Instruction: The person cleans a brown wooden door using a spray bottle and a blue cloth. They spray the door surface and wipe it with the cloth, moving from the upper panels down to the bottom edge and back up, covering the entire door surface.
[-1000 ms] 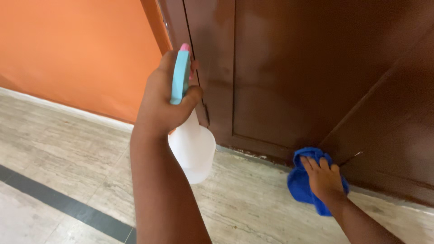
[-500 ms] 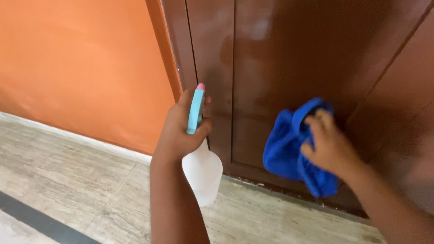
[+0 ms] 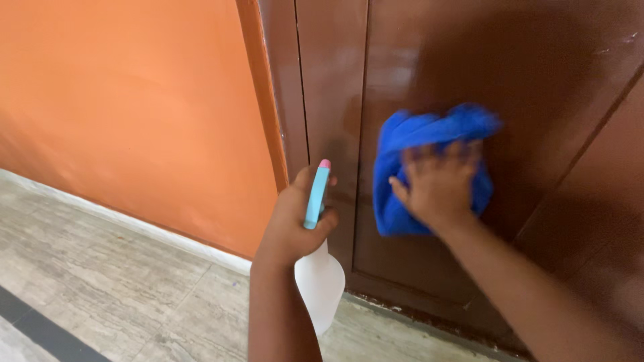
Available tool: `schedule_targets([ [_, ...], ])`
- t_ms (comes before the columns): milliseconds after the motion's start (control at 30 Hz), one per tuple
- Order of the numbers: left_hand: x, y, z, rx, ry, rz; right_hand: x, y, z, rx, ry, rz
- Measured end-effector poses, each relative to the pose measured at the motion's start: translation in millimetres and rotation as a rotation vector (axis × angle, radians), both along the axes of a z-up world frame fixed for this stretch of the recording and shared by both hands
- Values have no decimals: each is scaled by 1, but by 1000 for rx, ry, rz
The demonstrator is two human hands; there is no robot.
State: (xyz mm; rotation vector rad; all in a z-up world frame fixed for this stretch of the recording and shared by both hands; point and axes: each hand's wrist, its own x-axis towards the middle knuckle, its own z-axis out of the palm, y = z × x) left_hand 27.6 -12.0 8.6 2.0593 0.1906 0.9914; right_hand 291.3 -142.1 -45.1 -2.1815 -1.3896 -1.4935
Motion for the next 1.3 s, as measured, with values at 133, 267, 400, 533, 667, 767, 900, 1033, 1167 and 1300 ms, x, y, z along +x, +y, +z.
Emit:
schedule_targets([
  [133, 3, -1, -2, 7, 26, 11, -19, 23, -61, -292, -30, 201],
  [267, 5, -6, -2, 58, -80, -84, -18, 26, -126, -617, -97, 158],
  [400, 10, -16, 6, 54, 11, -59, -2, 13, -155, -709, -285, 226],
  [533, 10, -18, 8, 21, -72, -131, -4, 16, -113, -584, -296, 214],
  [667, 12, -20, 10, 124, -174, -114, -3, 21, -14, -624, -64, 270],
  [767, 17, -23, 14, 31, -72, -99, -8, 23, 47, -411, -115, 279],
  [900, 19, -25, 13, -8, -21, -76, -17, 29, 110, -215, -131, 244],
  [1033, 21, -20, 9, 95, -119, -90, -17, 31, 149, -108, -162, 164],
  [1167, 24, -18, 6, 26, -30, -65, 0, 16, 167, -8, -155, 143],
  [1300, 24, -20, 6, -3, -15, -76, 26, -18, 164, 81, -78, 79],
])
